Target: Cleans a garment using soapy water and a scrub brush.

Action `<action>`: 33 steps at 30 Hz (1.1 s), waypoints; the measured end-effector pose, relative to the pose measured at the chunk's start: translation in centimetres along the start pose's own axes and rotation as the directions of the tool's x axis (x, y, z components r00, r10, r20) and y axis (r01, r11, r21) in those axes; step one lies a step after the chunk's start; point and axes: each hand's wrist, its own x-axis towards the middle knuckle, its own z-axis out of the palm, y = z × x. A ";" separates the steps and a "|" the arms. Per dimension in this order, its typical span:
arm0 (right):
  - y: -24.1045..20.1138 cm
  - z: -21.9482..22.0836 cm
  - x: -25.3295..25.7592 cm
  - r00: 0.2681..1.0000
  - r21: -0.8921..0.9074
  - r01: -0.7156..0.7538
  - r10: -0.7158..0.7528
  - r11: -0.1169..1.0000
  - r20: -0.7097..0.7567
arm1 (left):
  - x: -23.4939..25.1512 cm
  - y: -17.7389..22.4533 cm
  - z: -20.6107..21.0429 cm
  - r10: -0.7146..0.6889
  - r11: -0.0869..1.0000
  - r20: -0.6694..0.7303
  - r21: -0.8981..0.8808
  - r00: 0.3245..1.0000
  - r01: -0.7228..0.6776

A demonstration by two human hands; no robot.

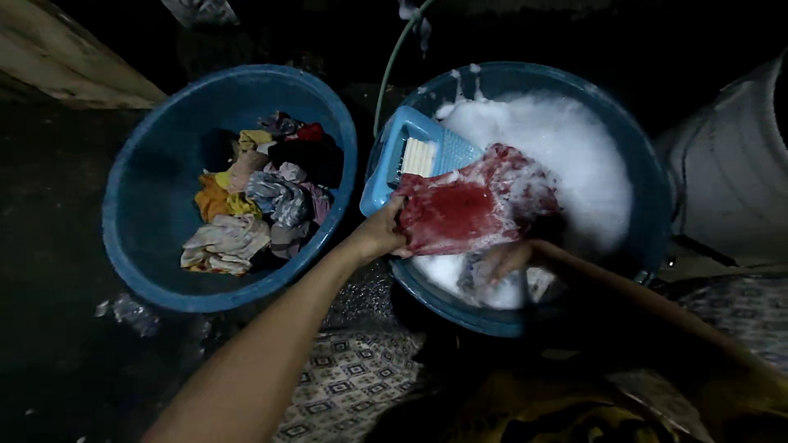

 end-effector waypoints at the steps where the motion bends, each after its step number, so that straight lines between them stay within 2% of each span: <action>1: 1.4 -1.6 -1.2 0.987 0.069 0.160 -0.160 0.985 -0.006 | -0.1 0.0 -0.1 0.004 1.000 0.000 -0.011 1.000 -0.004; 2: 3.3 -2.6 -1.7 0.946 0.177 0.323 -0.308 0.930 -0.103 | -0.1 0.0 -0.1 0.008 1.000 0.002 -0.019 1.000 -0.008; 3: 3.9 -2.7 -2.0 0.886 0.285 0.445 -0.370 0.849 -0.279 | -0.1 0.2 0.1 0.002 1.000 -0.003 -0.027 1.000 -0.003; 4: 3.0 -2.3 -1.9 0.792 0.319 0.543 -0.347 0.777 -0.502 | 0.1 0.5 0.3 -0.008 0.999 -0.017 -0.044 1.000 0.007; 5: 0.9 -1.7 -1.0 0.647 0.275 0.619 -0.280 0.735 -0.709 | 0.3 0.8 0.5 -0.024 0.998 -0.037 -0.067 0.999 0.021; 6: -1.5 -0.8 0.5 0.501 0.195 0.665 -0.237 0.721 -0.832 | 0.6 1.2 0.9 -0.041 0.996 -0.063 -0.079 0.997 0.036; 7: -4.4 0.3 2.5 0.396 0.103 0.642 -0.214 0.759 -0.893 | 0.7 1.6 1.1 -0.060 0.996 -0.089 -0.068 0.994 0.054; 8: -7.0 1.3 4.6 0.337 0.001 0.581 -0.239 0.814 -0.911 | 0.9 1.9 1.3 -0.072 0.997 -0.116 -0.025 0.991 0.070; 9: -9.1 1.9 6.3 0.350 -0.094 0.473 -0.285 0.876 -0.893 | 1.1 2.1 1.3 -0.075 0.996 -0.146 0.037 0.986 0.082; 10: -9.7 1.9 7.5 0.404 -0.204 0.323 -0.330 0.924 -0.853 | 1.1 2.3 1.2 -0.077 0.990 -0.168 0.106 0.983 0.096; 12: -5.9 1.0 7.6 0.507 -0.297 0.066 -0.288 0.953 -0.812 | 0.7 2.6 1.1 -0.089 0.971 -0.168 0.206 0.982 0.123; 14: 0.9 -1.9 5.4 0.510 -0.284 -0.093 -0.199 0.954 -0.837 | 0.6 2.7 1.0 -0.088 0.964 -0.157 0.236 0.984 0.124; 15: 2.7 -3.5 4.1 0.500 -0.260 -0.156 -0.151 0.953 -0.853 | 0.9 2.7 1.0 -0.090 0.965 -0.146 0.231 0.985 0.123; 16: 2.1 -4.2 3.1 0.496 -0.211 -0.193 -0.091 0.958 -0.864 | 1.3 2.7 1.1 -0.094 0.967 -0.127 0.225 0.988 0.121; 17: -0.5 -3.5 2.5 0.503 -0.151 -0.192 -0.035 0.970 -0.864 | 1.6 2.8 1.3 -0.099 0.968 -0.106 0.222 0.989 0.121; 18: -4.2 -2.1 2.7 0.512 -0.131 -0.130 -0.047 0.983 -0.858 | 1.8 3.1 1.3 -0.107 0.966 -0.096 0.227 0.990 0.127; 20: -9.2 1.1 5.6 0.535 -0.209 0.017 -0.186 0.978 -0.825 | 1.8 3.3 1.4 -0.093 0.958 -0.098 0.261 0.991 0.115; 22: -7.8 1.9 7.1 0.600 -0.226 0.031 -0.199 0.974 -0.775 | 1.2 2.7 1.1 -0.077 0.956 -0.104 0.275 0.992 0.103; 25: 0.8 -2.4 5.0 0.536 -0.217 -0.167 -0.097 0.962 -0.839 | 0.7 2.5 1.2 -0.093 0.972 -0.101 0.208 0.991 0.112; 26: 1.4 -3.2 3.7 0.514 -0.176 -0.227 -0.036 0.958 -0.857 | 0.8 2.3 1.5 -0.090 0.972 -0.099 0.210 0.991 0.109; 28: -3.0 -2.0 2.7 0.494 -0.136 -0.192 -0.024 0.972 -0.869 | 1.4 2.7 1.7 -0.078 0.961 -0.096 0.258 0.992 0.101; 29: -6.3 -0.5 3.7 0.496 -0.170 -0.107 -0.095 0.980 -0.863 | 1.6 2.9 1.8 -0.076 0.956 -0.095 0.276 0.993 0.100; 31: -10.2 2.2 6.3 0.566 -0.229 0.018 -0.198 0.973 -0.800 | 1.5 2.8 1.9 -0.064 0.952 -0.118 0.291 0.991 0.096; 32: -9.4 2.3 7.0 0.583 -0.260 0.015 -0.220 0.965 -0.782 | 1.2 2.7 1.7 -0.070 0.951 -0.120 0.291 0.990 0.102; 33: -7.1 1.5 7.3 0.570 -0.292 -0.041 -0.217 0.956 -0.792 | 0.8 2.6 1.5 -0.077 0.954 -0.124 0.280 0.989 0.109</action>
